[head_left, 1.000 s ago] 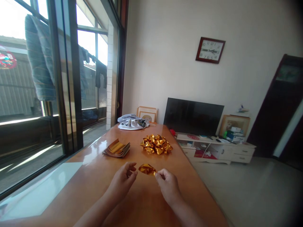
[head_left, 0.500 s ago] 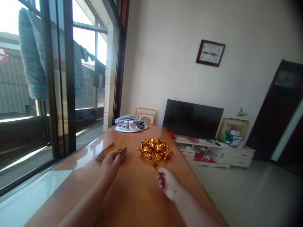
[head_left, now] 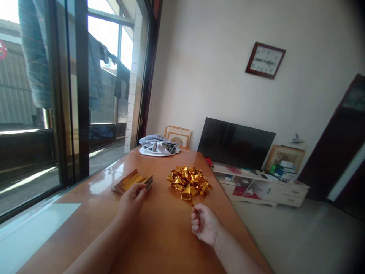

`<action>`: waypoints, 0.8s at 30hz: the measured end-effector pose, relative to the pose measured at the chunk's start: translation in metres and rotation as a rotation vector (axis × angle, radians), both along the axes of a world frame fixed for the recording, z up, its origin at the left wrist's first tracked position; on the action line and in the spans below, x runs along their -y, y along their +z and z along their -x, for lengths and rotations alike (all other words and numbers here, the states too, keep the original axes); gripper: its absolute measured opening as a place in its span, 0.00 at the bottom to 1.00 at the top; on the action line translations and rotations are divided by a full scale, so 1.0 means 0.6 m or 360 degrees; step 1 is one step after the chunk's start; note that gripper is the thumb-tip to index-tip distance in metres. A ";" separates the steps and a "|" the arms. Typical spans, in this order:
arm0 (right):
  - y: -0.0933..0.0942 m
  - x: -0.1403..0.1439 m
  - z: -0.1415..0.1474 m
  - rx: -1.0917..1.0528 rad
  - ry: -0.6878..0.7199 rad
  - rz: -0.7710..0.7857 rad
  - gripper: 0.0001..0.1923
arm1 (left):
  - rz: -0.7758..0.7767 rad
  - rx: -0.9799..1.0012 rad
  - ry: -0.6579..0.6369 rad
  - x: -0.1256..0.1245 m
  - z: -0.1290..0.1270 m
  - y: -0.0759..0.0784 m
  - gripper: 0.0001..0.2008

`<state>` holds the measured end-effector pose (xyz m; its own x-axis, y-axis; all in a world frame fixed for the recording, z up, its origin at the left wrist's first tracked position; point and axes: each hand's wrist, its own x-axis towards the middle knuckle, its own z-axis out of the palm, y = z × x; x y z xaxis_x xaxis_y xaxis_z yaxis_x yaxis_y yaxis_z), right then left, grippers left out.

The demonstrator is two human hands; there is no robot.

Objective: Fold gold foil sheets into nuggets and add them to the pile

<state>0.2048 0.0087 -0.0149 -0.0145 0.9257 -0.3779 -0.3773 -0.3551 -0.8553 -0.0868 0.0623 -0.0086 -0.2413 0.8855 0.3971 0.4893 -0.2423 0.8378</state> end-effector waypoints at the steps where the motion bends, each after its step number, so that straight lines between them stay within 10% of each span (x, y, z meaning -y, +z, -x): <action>1: -0.001 -0.004 -0.001 0.0016 -0.0011 0.0011 0.08 | 0.0014 0.0003 0.0001 0.000 0.000 0.002 0.17; 15: -0.021 -0.042 -0.008 0.0799 -0.0398 -0.0412 0.12 | 0.0124 0.0094 0.0123 -0.008 0.015 0.008 0.17; 24: -0.028 -0.092 -0.094 0.1485 -0.0842 -0.0611 0.14 | 0.0112 0.0164 0.0259 -0.010 0.030 0.016 0.19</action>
